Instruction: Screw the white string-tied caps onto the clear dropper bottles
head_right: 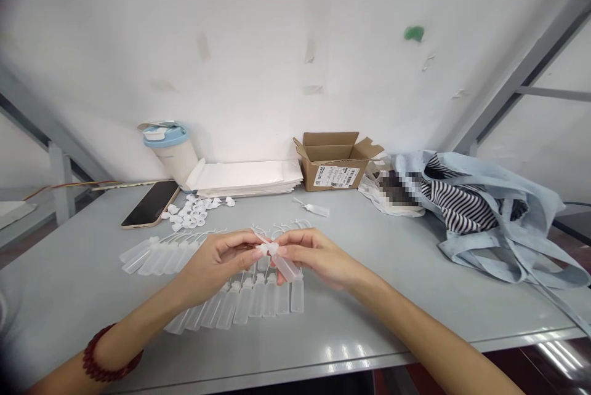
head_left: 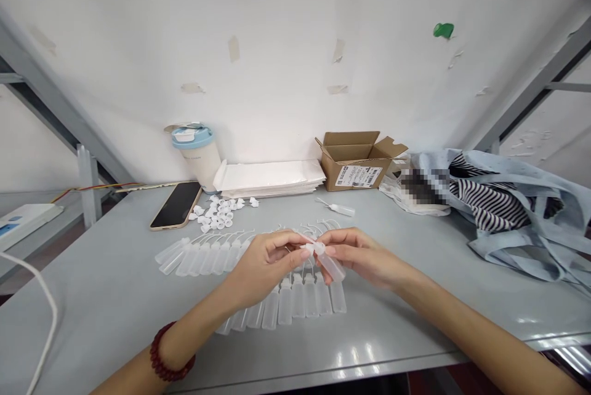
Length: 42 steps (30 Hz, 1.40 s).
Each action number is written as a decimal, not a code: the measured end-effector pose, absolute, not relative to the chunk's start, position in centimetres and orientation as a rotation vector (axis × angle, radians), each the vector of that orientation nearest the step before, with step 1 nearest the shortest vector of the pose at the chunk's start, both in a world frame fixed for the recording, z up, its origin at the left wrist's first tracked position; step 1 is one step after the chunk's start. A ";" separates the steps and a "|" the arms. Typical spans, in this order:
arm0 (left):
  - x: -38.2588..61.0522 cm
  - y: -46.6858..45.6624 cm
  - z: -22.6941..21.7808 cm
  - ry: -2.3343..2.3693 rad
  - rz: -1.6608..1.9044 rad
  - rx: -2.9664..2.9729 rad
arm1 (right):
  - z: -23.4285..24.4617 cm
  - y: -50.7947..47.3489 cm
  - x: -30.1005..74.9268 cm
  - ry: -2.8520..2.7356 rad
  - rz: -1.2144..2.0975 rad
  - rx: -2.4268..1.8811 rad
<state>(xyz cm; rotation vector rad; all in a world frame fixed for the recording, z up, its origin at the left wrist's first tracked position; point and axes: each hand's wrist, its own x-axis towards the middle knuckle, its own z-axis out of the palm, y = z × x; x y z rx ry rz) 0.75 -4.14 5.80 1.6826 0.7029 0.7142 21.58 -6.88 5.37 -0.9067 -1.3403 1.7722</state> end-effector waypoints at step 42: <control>1.1 -4.7 4.4 0.673 0.910 2.041 | 4.2 -7.6 20.4 -1.554 1.468 -1.061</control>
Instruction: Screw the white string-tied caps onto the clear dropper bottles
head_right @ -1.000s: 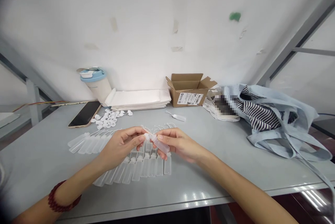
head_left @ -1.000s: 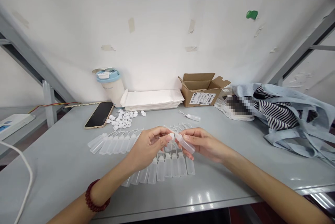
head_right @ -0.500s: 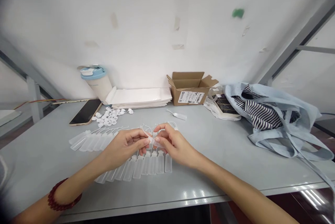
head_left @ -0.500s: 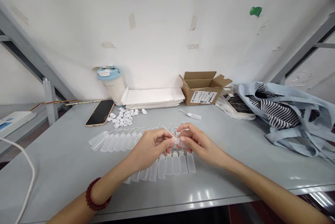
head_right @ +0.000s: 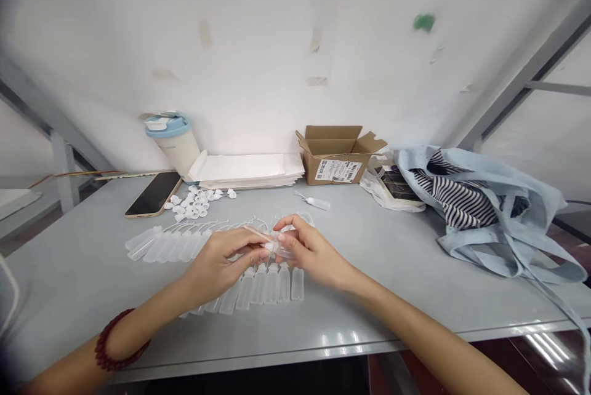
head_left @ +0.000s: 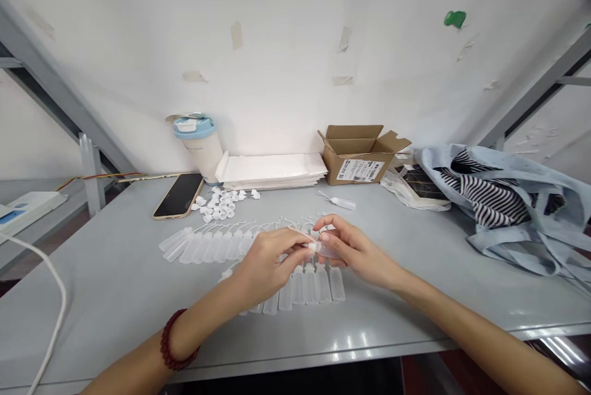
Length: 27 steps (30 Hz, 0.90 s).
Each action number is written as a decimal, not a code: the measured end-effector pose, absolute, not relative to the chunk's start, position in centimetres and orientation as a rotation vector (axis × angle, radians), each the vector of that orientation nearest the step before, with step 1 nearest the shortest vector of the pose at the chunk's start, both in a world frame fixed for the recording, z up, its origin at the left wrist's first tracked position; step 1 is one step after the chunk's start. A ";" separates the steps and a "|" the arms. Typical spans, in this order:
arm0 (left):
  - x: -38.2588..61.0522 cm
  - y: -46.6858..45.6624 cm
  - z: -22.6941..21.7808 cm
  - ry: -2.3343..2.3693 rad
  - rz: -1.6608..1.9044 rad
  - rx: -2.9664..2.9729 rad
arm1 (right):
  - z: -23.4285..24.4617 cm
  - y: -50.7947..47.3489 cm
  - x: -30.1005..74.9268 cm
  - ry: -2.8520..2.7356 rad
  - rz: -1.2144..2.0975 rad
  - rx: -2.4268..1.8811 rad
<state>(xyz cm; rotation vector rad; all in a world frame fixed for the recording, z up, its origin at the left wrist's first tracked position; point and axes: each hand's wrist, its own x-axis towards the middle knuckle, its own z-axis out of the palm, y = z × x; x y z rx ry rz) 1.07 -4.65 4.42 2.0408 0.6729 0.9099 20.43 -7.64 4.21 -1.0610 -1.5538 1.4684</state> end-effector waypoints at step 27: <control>1.1 -5.3 3.7 0.639 1.034 2.434 | 4.4 -7.6 19.9 -1.352 1.633 -1.072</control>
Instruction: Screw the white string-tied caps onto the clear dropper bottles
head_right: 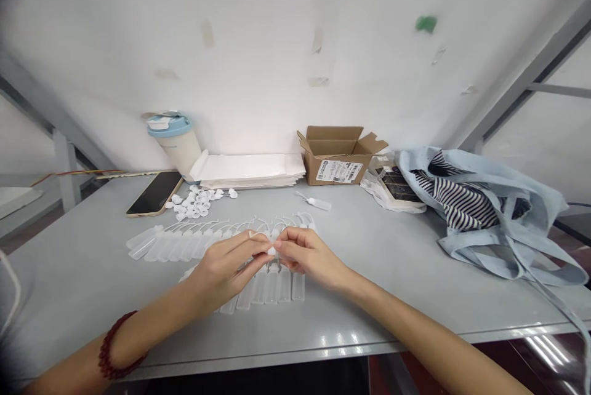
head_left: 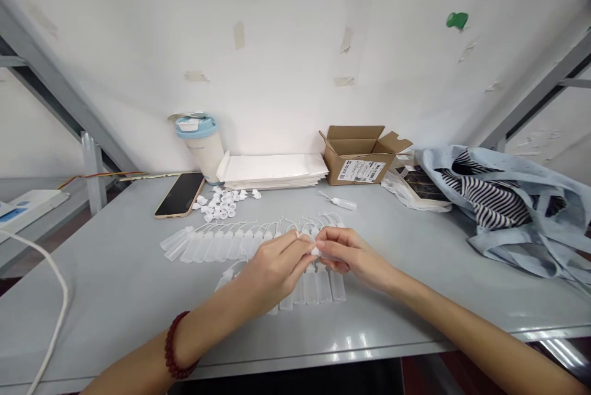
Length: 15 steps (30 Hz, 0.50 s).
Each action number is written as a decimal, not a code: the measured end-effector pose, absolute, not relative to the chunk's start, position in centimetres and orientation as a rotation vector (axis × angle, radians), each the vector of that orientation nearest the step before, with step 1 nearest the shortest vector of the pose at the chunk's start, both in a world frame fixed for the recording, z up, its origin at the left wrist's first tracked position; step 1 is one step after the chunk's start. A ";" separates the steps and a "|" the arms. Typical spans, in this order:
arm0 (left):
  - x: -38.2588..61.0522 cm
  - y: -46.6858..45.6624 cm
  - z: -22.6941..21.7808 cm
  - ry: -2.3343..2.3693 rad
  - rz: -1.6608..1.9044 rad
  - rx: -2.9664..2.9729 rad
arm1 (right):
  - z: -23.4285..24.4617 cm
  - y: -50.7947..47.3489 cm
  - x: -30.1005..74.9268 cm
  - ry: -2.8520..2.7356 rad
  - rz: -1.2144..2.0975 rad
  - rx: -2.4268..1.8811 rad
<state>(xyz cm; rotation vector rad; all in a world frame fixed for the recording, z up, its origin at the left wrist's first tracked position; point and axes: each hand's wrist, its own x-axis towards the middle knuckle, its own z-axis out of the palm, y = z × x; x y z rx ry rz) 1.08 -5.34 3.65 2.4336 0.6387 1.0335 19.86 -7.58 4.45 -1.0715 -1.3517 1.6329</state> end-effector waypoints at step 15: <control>1.0 -5.5 4.9 0.779 0.636 2.199 | 4.5 -8.8 20.0 -1.875 1.029 -1.173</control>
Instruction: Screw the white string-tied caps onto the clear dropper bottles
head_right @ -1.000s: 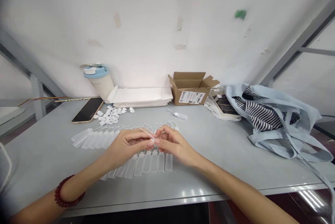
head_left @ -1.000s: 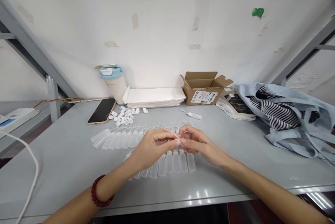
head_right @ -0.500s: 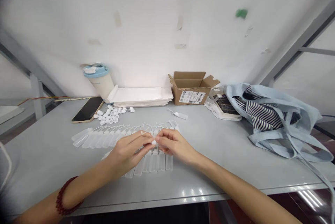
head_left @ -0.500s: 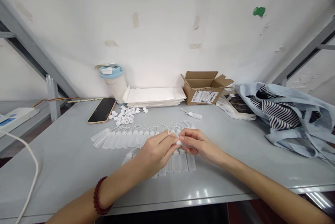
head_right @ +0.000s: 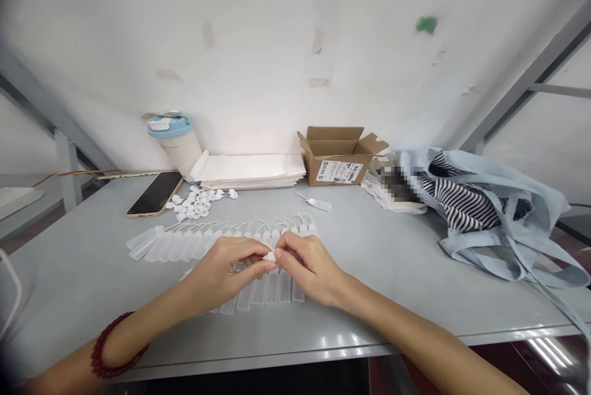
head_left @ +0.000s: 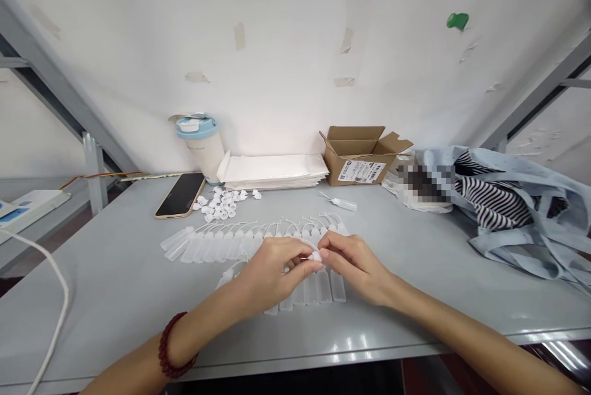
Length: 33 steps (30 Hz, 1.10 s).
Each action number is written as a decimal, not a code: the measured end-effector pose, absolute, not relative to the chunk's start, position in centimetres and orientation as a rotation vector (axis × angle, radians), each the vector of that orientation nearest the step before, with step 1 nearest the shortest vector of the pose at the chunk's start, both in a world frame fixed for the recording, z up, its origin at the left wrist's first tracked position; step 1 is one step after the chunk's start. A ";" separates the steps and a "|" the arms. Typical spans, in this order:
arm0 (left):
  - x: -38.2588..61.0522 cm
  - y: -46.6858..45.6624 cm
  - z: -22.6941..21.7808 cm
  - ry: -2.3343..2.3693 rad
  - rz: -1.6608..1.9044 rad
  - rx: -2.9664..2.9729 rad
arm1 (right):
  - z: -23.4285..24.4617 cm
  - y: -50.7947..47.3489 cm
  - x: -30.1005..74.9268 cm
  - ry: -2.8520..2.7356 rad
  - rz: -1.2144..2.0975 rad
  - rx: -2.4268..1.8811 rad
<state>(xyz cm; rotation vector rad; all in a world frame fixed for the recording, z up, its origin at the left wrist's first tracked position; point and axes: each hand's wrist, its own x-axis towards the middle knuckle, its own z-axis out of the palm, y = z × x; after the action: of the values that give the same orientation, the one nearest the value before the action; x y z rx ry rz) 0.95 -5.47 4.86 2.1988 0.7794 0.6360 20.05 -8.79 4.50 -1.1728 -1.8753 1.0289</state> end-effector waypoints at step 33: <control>0.6 -4.7 5.9 0.884 0.776 2.007 | 5.2 -7.9 21.3 -1.933 0.730 -1.116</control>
<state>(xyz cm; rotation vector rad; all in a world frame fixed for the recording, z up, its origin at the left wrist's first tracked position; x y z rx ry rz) 0.59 -4.70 5.92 2.0072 0.8844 0.7760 21.25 -7.88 5.19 -1.1164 -1.9328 0.7301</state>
